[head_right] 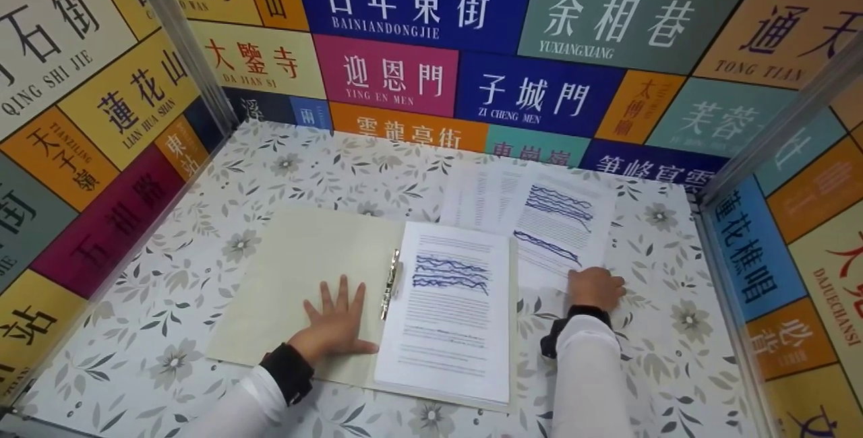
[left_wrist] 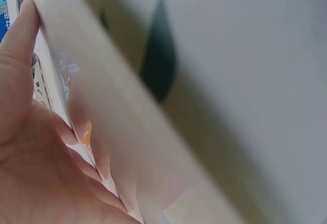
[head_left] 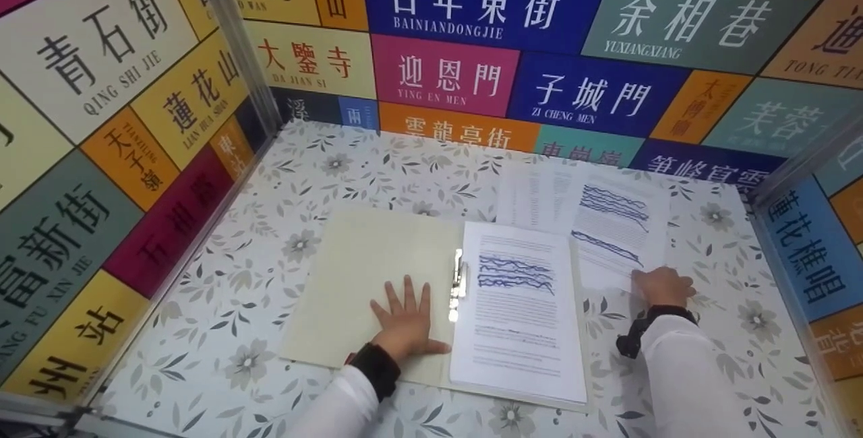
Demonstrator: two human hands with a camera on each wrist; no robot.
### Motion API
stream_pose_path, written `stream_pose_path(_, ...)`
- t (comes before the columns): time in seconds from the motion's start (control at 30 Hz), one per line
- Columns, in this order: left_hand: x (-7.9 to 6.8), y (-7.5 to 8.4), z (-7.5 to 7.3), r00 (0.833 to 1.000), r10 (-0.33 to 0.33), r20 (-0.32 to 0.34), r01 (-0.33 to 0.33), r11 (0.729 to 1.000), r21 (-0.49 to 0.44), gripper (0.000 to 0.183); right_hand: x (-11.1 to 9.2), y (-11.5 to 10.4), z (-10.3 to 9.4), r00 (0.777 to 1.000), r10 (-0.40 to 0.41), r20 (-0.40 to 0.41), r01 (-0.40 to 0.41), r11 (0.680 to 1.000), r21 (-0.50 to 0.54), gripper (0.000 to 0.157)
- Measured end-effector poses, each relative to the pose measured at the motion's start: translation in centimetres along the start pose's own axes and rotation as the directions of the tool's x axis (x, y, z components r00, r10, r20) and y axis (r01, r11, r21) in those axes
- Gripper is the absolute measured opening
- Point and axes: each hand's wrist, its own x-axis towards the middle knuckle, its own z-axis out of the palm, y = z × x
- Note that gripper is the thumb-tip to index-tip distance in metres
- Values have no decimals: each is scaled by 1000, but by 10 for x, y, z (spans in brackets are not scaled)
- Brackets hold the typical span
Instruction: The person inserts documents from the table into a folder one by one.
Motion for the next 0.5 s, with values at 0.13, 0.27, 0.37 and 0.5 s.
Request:
stream_pose_path(0.13,0,0,0,1000,0,-2,0,1000,-5,120,-2,-8,4,1000,11,1,-11,999,-41,69)
stream_pose_path(0.27,0,0,0,1000,1,-3,-1,1000,-8,121,-5,-15,5,1000,3,-11,-4,996,-91,68)
stream_pose_path(0.37,0,0,0,1000,4,-7,-4,1000,-5,121,-5,-17,4,999,-29,-32,24,988,-150,64)
stream_pose_path(0.5,1,-1,1,1000,3,-6,-3,1000,3,122,-4,-18,3,997,-63,-46,54,981,-187,58)
